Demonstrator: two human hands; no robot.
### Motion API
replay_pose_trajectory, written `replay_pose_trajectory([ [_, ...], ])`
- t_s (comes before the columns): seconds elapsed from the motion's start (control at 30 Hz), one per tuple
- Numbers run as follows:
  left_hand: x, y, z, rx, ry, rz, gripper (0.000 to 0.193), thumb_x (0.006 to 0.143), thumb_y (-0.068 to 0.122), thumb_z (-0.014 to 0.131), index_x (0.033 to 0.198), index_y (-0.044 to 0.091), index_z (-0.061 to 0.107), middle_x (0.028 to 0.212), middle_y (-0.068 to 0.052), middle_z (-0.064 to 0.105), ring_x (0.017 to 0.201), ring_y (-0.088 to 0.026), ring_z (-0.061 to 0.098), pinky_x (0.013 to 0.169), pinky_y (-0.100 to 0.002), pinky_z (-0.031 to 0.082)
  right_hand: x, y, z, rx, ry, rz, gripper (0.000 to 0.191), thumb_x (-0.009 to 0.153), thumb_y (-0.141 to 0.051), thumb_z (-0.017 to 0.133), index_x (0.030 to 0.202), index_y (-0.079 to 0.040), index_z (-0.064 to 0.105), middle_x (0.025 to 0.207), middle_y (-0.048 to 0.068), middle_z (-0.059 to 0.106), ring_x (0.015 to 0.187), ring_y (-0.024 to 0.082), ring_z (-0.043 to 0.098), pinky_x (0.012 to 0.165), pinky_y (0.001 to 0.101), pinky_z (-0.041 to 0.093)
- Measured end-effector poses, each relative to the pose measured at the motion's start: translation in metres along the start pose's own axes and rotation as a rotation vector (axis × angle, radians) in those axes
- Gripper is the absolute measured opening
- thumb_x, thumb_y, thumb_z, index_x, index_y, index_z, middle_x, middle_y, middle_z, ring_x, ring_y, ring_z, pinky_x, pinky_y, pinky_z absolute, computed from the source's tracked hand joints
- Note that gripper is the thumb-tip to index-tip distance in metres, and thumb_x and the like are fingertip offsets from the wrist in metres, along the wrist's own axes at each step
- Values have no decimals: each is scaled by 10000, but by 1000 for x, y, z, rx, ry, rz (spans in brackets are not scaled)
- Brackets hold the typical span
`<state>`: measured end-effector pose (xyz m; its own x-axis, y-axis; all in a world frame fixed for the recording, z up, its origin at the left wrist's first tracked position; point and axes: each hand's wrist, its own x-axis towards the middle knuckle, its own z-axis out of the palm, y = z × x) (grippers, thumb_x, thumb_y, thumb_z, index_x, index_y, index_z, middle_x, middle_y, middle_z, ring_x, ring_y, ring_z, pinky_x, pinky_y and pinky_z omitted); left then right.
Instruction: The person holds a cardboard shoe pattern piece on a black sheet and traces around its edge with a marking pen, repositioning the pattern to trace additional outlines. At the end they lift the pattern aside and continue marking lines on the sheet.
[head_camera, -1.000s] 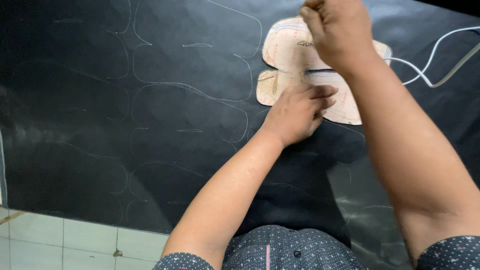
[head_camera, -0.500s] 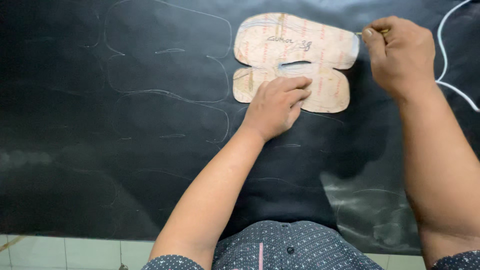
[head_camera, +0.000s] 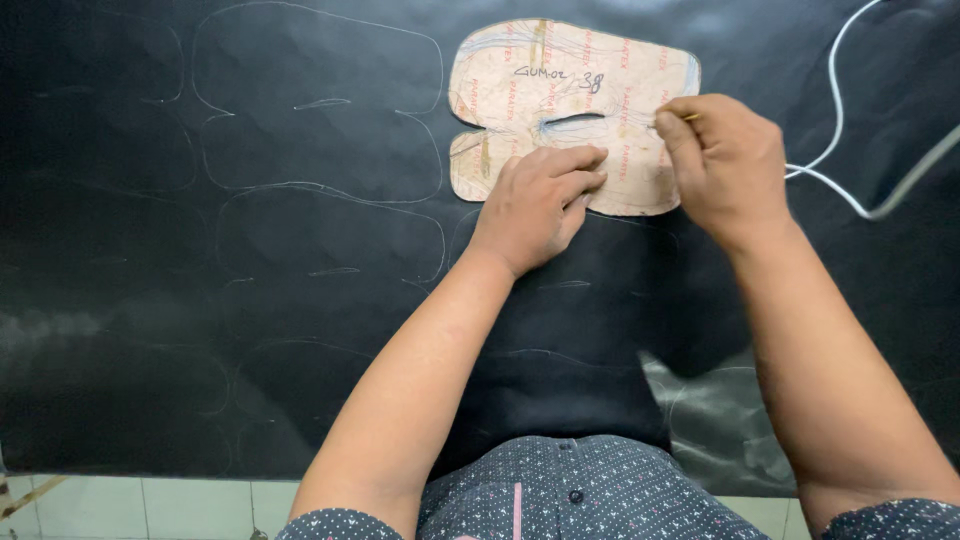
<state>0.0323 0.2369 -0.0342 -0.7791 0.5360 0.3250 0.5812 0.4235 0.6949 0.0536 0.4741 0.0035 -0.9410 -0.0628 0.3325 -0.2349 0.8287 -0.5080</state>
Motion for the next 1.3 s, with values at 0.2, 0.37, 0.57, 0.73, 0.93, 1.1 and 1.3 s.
replay_pose_trajectory([
  [0.2,-2,1,1,14,8,11,244,881,115,708,1122,146,735,1327,58,657,1194,-203,626,1001,-392,466,-25,-6,-9,-104,-65,397,191,1125,-139,590,1088,21,687,952,170,701,772,283,709,768,370,527],
  [0.37,-8,7,-1,-24,-3,-13,291,867,170,735,1154,120,726,1346,10,656,1212,-244,607,1008,-426,451,-45,-17,2,148,-125,670,320,978,-235,669,1164,23,643,912,110,686,640,190,666,633,330,536],
  [0.57,-70,37,-10,-91,-30,-95,372,891,215,725,1227,58,692,1387,-117,634,1261,-318,587,1001,-443,433,-84,-33,21,469,-259,896,311,954,-266,669,1035,35,662,761,56,661,591,119,571,549,318,476],
  [0.73,-162,81,-27,-190,-47,-168,318,903,155,714,1190,21,684,1339,-147,660,1249,-345,613,1073,-451,475,-167,-46,8,551,-493,1021,318,967,-287,628,972,30,617,666,113,595,516,203,538,488,363,437],
  [0.93,-230,92,-29,-43,-3,-149,324,871,133,717,1168,3,690,1374,-155,640,1309,-360,586,1118,-463,459,-273,-8,-43,-44,-193,877,361,923,-263,678,1151,12,728,1018,175,733,911,231,681,845,387,531],
  [1.1,-238,88,-19,34,-4,-104,357,843,146,739,1179,35,690,1379,-124,618,1323,-348,569,1114,-461,448,-346,9,-70,242,281,1243,258,1007,-195,697,1158,10,657,932,87,667,631,117,545,555,275,452],
  [1.3,-239,98,-18,88,-4,-77,378,815,157,758,1175,61,693,1377,-123,614,1317,-348,561,1107,-470,437,-384,21,-106,518,598,1182,190,1043,-112,667,1193,-30,584,867,21,628,549,74,498,429,213,348],
])
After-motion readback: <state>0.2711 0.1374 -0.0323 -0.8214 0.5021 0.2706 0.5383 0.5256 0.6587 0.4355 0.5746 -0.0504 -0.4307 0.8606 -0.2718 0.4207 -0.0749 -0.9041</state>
